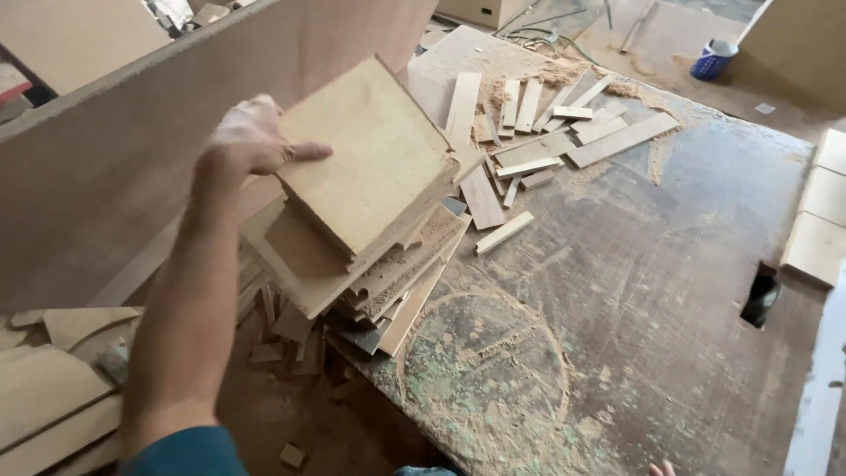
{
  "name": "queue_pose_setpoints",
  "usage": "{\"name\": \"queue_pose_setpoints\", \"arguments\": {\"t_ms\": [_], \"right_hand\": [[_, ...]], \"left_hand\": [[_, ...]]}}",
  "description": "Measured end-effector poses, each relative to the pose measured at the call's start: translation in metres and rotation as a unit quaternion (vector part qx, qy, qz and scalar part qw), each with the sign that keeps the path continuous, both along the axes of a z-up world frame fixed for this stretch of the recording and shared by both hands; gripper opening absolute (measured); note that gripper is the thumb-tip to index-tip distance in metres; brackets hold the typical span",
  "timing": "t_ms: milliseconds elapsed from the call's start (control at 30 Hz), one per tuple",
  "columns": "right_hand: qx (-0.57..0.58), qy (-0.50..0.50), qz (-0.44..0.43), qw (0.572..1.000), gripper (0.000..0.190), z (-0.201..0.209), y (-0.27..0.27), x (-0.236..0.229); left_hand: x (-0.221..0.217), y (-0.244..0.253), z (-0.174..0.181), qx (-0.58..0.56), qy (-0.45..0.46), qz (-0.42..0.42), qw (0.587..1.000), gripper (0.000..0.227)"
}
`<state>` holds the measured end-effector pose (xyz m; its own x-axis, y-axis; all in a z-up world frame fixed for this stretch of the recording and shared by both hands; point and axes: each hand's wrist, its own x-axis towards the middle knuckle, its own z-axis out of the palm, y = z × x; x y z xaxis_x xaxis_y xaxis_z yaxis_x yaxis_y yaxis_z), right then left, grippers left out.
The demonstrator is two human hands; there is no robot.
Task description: Cutting rectangular wood boards to size using a table saw with a guide fence.
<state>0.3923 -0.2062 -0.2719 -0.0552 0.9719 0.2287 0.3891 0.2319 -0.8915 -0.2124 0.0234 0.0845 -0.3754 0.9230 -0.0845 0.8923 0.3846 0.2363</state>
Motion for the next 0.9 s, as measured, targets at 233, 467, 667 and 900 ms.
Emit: {"name": "queue_pose_setpoints", "arguments": {"t_ms": [233,467,667,900], "right_hand": [[0.087,-0.078,-0.104,0.988,0.062,0.124,-0.034,-0.108],[0.125,-0.342,-0.095,0.927,0.059,0.173,-0.017,-0.145],[0.004,0.184,-0.227,0.956,0.042,0.148,-0.019,-0.056],[-0.147,0.292,-0.389,0.861,0.024,0.018,0.014,0.041]], "left_hand": [[0.136,-0.089,0.033,0.216,-0.206,-0.306,0.904,0.065],[0.305,-0.078,-0.058,-0.198,-0.366,-0.193,0.889,0.040],[0.389,-0.072,-0.148,-0.187,-0.641,-0.198,0.717,0.073],[0.481,-0.070,-0.351,-0.178,-0.665,-0.017,0.725,0.032]]}}
